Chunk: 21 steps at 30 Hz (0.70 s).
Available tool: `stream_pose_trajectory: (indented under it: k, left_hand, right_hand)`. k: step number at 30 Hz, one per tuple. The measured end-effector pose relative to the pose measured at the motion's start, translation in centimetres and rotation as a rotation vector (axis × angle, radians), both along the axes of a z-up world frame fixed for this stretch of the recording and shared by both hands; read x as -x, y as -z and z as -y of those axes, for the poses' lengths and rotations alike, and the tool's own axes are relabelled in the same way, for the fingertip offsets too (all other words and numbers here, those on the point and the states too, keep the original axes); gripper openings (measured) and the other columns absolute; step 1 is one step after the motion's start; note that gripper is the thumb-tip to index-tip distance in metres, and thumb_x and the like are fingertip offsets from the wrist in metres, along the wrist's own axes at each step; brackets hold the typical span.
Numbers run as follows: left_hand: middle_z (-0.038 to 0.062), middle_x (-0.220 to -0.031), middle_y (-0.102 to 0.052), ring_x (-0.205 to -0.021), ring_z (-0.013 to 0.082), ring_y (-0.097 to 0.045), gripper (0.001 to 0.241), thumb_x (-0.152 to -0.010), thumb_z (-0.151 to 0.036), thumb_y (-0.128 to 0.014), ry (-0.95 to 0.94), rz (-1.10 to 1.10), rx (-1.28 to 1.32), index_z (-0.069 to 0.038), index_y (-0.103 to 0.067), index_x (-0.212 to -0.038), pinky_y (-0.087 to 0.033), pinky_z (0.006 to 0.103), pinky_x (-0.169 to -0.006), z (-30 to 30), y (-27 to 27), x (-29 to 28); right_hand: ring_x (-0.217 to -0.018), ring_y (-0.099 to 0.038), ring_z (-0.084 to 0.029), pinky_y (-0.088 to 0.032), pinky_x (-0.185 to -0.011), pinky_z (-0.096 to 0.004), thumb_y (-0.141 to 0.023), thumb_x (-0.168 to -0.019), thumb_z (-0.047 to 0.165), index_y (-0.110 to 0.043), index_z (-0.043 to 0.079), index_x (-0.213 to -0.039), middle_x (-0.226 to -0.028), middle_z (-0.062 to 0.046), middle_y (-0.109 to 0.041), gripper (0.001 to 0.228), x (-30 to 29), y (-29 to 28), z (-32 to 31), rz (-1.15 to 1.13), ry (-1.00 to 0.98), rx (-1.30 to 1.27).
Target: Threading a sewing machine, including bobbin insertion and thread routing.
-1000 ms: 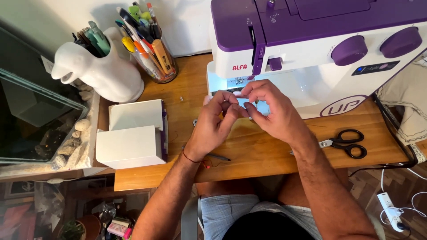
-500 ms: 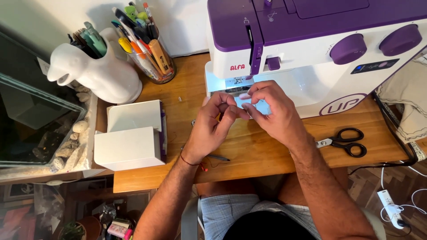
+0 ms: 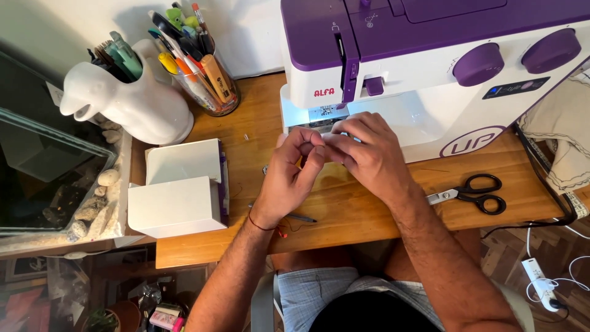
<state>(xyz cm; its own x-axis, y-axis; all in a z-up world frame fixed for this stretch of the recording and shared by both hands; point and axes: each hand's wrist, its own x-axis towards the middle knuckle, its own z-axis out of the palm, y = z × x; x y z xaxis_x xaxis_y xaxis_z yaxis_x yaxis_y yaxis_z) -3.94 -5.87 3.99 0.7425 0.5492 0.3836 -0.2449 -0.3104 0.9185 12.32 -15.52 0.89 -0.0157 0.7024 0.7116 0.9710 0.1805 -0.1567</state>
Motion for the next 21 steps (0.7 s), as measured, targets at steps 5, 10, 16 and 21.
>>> stream_pose_trajectory:
  k: [5, 10, 16, 21]
  left_hand:
    - [-0.001, -0.080, -0.071, -0.062, 0.0159, -0.057, 0.008, -0.089, -0.007, -0.067, -0.311, 0.008, -0.719, -0.012, -0.064, -0.093, -0.046, 0.0324, -0.077, -0.2, 0.4, 0.0]
    - [0.000, -0.088, -0.069, -0.071, 0.0164, -0.062, 0.011, -0.090, -0.011, -0.067, -0.404, -0.006, -0.984, -0.014, -0.064, -0.101, -0.048, 0.0330, -0.082, 0.1, 1.0, -0.8]
    - [0.000, -0.074, -0.057, -0.072, 0.0182, -0.062, 0.015, -0.090, -0.013, -0.064, -0.517, -0.059, -1.203, -0.012, -0.064, -0.105, -0.048, 0.0352, -0.087, -0.5, 2.2, -1.2]
    - [0.001, -0.073, -0.054, -0.080, 0.0198, -0.062, 0.015, -0.090, -0.007, -0.057, -0.549, -0.070, -1.337, -0.012, -0.062, -0.103, -0.047, 0.0370, -0.093, -1.5, 2.6, -1.3]
  right_hand:
    - [-0.101, -0.063, -0.020, -0.049, -0.086, -0.037, -0.083, -0.087, 0.008, -0.077, 0.013, -0.091, -0.092, 0.003, -0.068, 0.009, 0.1, 0.4, 0.9, 0.012, 0.073, 0.028]
    - [-0.105, -0.065, -0.020, -0.048, -0.088, -0.037, -0.079, -0.092, 0.013, -0.074, 0.015, -0.088, -0.094, 0.004, -0.068, 0.006, 0.4, 1.5, 2.1, 0.033, 0.078, 0.006]
    - [-0.106, -0.066, -0.022, -0.048, -0.088, -0.038, -0.074, -0.095, 0.012, -0.073, 0.016, -0.090, -0.097, 0.003, -0.068, 0.006, 1.9, 0.2, 4.0, 0.026, 0.062, 0.054]
    - [-0.109, -0.066, -0.023, -0.046, -0.086, -0.038, -0.072, -0.094, 0.013, -0.073, 0.015, -0.087, -0.100, 0.002, -0.071, 0.007, 2.5, -0.5, 5.2, 0.005, 0.022, 0.119]
